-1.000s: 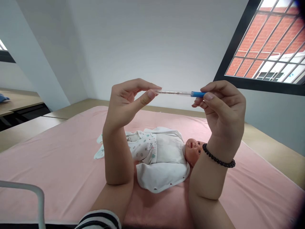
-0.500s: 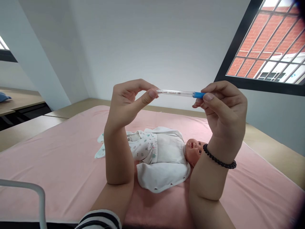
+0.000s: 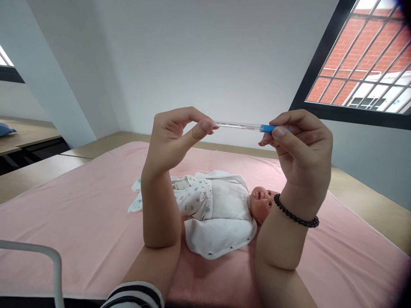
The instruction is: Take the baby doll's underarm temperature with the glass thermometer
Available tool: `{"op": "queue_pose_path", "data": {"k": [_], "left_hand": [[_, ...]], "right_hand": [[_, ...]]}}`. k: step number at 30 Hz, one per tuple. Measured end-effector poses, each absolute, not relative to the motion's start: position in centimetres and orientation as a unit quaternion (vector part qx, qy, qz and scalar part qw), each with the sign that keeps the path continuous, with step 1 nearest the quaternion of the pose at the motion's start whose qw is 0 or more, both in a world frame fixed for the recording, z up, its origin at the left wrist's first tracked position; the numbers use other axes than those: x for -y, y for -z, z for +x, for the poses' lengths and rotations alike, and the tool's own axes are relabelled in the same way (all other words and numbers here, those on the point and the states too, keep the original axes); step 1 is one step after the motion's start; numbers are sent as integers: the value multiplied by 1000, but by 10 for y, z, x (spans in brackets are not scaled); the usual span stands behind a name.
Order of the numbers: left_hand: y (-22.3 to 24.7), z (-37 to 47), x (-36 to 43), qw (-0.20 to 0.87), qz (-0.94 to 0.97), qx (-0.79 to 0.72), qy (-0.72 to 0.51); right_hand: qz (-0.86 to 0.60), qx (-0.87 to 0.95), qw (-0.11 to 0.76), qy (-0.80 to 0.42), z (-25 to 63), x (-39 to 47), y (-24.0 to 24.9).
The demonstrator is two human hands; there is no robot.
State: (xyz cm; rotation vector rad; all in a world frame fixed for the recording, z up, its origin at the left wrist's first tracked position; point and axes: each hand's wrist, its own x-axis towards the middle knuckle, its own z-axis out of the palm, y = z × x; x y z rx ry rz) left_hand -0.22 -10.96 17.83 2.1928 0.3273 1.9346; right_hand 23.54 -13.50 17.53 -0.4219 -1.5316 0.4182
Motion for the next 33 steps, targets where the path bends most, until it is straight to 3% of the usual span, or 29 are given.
{"op": "queue_pose_path", "data": {"k": [33], "left_hand": [[-179,-2,112,91,752,-126,-640]], "right_hand": [[-192,691,672,-188,231,138,-176]]}}
